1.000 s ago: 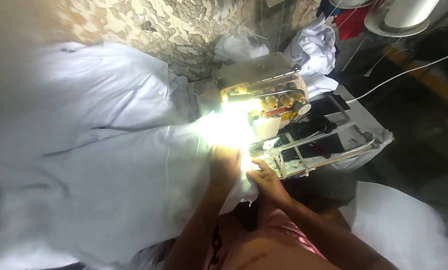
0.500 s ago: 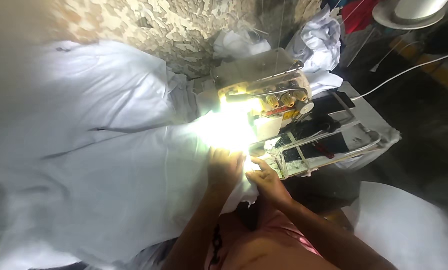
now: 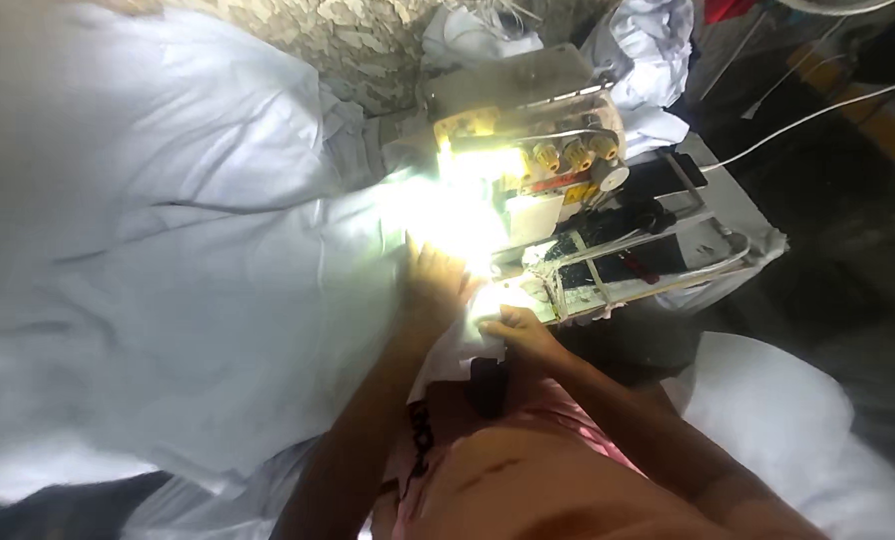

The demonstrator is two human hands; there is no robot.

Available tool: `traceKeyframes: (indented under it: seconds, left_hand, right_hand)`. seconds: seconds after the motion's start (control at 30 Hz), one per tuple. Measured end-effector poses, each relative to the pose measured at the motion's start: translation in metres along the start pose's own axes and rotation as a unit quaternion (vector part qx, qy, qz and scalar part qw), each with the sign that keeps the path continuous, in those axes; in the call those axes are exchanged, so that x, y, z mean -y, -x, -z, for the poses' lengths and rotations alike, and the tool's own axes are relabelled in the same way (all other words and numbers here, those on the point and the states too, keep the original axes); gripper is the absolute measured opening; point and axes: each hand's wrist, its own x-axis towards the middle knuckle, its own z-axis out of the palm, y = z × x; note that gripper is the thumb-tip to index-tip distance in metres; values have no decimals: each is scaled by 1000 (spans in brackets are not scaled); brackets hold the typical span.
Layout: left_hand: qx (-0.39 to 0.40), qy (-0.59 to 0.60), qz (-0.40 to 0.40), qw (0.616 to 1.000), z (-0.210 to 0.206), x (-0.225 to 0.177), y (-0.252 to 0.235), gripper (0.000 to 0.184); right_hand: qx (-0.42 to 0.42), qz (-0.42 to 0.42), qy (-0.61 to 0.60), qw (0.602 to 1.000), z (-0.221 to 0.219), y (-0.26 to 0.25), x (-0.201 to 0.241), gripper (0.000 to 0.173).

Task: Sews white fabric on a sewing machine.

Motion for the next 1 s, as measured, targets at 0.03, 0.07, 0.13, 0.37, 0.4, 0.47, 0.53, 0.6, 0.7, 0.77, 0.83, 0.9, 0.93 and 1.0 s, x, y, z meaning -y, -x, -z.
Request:
traceKeyframes:
  seconds: [0.03,0.07,0.13,0.37,0.4,0.47,0.53,0.6,0.7,0.77,0.83,0.9,0.93,1.0]
  left_hand:
    - [-5,-4,-9,1000,-2,-3,10,47]
    - [-11,-7,-18,1000,-5,-6,21,49]
    - [-14,4,-38,999,-11,-16,46,48]
    - [52,115,-34,991,-19,-65,141,44]
    - [48,116,-41,991,-22,-70,151,48]
    - [48,113,-62,991,-23,-79,164,55]
    - [46,111,-82,989,-21,-84,169,56]
    - [41,113,-90,989,-19,-87,171,50]
    - [25,117,-98,988,-19,-85,172,44]
    - [20,122,-93,988,-18,-85,174,47]
    - [19,132,-77,988,-17,-87,177,47]
    - [8,131,-64,989,-18,-88,176,40]
    - [4,130,-59,990,-19,-88,174,37]
    - [2,138,-45,989,-20,-90,171,32]
  right_hand:
    - [6,-10,-9,1000,1,6,-7,11]
    - [10,-22,-16,1000,2,13,-13,12]
    - [17,-48,-38,998,5,27,-25,17]
    - [42,-114,-151,981,8,81,-56,32]
    - [39,-117,-171,977,6,88,-52,32]
    - [37,-138,-213,967,4,97,-49,34]
    - [34,-147,-216,965,3,104,-50,30]
    - [36,-129,-212,968,2,109,-53,29]
    - [4,-109,-209,972,1,109,-54,23]
    - [-25,-95,-200,975,-1,110,-53,19]
    - [-45,-86,-183,978,-3,114,-51,17]
    - [-52,-72,-168,982,-4,115,-51,15]
    - [-55,-64,-175,981,-5,113,-52,14]
    - [-59,-53,-192,978,-7,111,-51,12]
